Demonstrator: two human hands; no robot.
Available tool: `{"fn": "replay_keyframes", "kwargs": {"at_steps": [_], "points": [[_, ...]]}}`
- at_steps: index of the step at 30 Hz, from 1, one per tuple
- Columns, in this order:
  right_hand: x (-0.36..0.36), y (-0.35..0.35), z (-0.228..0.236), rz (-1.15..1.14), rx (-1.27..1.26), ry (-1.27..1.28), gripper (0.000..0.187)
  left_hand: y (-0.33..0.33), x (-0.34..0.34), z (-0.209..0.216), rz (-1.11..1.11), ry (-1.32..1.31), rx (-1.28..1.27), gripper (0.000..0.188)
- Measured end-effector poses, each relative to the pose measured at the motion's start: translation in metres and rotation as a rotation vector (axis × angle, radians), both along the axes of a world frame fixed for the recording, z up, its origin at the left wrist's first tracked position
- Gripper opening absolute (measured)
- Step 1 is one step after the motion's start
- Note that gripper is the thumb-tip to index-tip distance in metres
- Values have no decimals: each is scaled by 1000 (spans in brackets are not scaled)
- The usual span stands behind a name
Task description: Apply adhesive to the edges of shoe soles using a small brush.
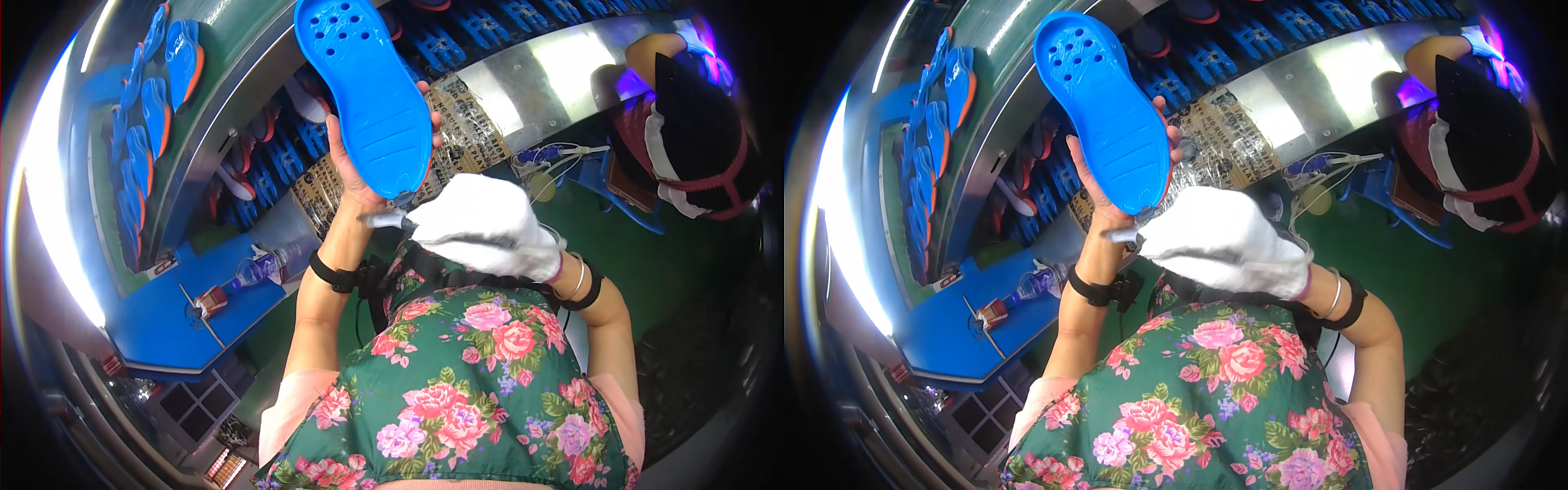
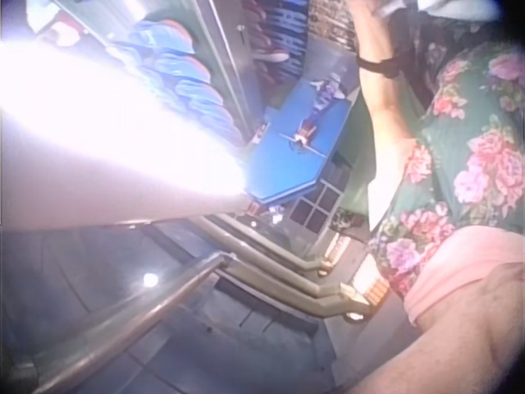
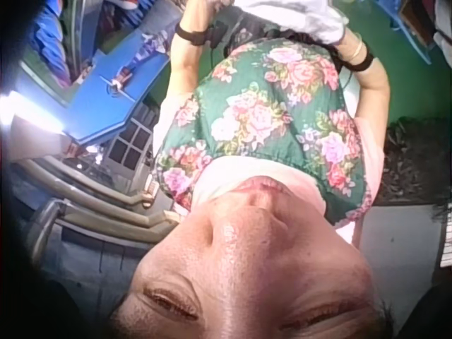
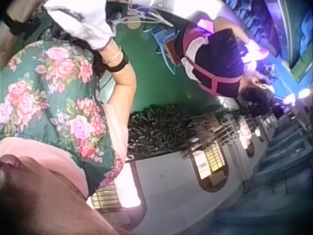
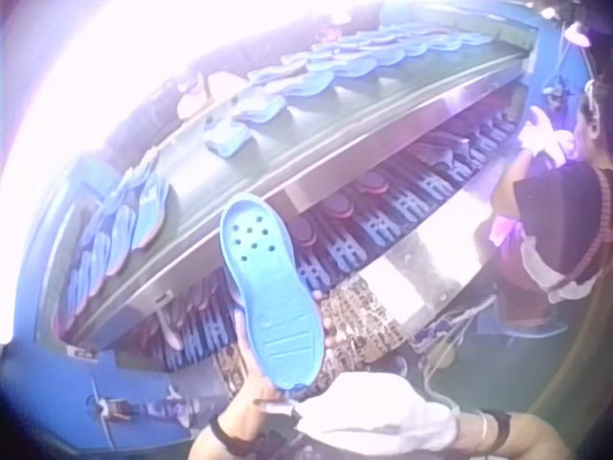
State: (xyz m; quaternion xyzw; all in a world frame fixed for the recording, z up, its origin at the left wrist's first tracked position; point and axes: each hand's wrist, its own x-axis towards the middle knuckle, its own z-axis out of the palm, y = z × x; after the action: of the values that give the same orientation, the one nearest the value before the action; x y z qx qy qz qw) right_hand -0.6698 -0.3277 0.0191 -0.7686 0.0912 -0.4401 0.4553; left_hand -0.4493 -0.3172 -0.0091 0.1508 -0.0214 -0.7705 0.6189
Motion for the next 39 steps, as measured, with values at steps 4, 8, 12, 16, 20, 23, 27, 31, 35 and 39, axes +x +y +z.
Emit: {"fn": "replay_keyframes", "kwargs": {"at_steps": [4,8,12,16,20,23,27,31,35,39], "points": [[2,-9,-4,-118,302,-62,22,-3,4,-1,-67,34,-54,126],[0,-6,-4,-197,-117,41,28,-12,14,-1,-143,-109,-50,118],[-1,10,-2,-80,-110,54,27,-15,20,-5,-288,-16,-96,120],[-11,-7,4,137,273,-16,20,-8,20,-3,-342,-188,-133,120],[-11,-13,9,-133,11,14,24,-4,22,-2,-373,-107,-43,112],[-14,-5,-6,-101,-209,86,29,-12,22,9,-384,-159,5,101],[-20,1,-2,56,-101,86,31,-19,27,7,-456,-198,-87,95],[-20,-13,3,30,-14,-7,30,-22,30,16,-532,-436,-82,95],[-19,-20,-2,-123,-160,67,32,-23,25,18,-476,-237,52,85],[-22,-3,-11,-29,-213,91,35,-28,32,13,-522,-397,64,85]]}}
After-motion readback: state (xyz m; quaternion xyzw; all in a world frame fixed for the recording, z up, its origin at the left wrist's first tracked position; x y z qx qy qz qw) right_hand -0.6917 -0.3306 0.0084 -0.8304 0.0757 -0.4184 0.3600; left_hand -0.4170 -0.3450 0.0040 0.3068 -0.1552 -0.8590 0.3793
